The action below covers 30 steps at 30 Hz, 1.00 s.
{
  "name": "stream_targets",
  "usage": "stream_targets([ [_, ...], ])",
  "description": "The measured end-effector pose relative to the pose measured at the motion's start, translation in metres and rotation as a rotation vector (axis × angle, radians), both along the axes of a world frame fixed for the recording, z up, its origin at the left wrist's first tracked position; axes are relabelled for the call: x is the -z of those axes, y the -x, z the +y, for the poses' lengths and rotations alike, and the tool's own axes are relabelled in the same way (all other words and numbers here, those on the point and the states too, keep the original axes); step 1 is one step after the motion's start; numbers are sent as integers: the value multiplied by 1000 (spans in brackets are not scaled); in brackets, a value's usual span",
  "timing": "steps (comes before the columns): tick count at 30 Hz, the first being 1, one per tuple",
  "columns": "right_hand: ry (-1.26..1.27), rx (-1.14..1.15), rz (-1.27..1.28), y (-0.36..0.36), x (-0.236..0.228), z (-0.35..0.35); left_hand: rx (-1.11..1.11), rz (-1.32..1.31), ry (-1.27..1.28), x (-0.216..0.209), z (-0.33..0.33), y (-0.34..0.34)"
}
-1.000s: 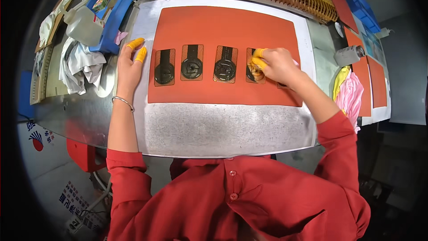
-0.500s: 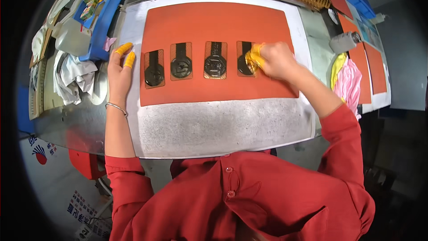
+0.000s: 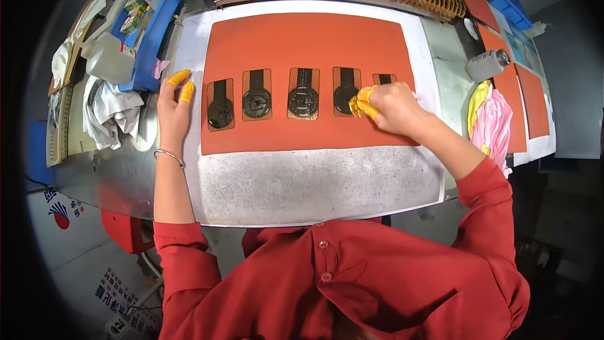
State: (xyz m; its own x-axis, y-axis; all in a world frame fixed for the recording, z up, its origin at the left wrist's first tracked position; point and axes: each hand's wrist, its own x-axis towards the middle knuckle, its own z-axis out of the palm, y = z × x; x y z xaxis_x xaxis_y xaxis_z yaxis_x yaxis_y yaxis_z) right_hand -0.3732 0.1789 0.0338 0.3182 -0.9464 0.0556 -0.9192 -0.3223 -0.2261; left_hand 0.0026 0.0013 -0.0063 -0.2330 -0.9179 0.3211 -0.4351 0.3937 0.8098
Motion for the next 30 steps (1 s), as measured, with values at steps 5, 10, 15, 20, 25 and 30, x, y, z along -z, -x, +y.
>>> stream_targets([
  [5,82,157,14,8,4,-11,-13,-77,1,-9,3,10],
  [10,106,-13,10,2,6,5,1,-57,24,-5,5,2],
  [15,108,154,29,5,3,-27,8,-87,17,-11,3,8],
  [20,57,-73,4,-15,1,-29,27,-48,5,-7,0,3],
  [25,2,35,1,0,4,-37,41,-3,-21,-6,2,2],
  [30,71,-71,45,8,2,-14,56,-41,-1,-8,0,3],
])
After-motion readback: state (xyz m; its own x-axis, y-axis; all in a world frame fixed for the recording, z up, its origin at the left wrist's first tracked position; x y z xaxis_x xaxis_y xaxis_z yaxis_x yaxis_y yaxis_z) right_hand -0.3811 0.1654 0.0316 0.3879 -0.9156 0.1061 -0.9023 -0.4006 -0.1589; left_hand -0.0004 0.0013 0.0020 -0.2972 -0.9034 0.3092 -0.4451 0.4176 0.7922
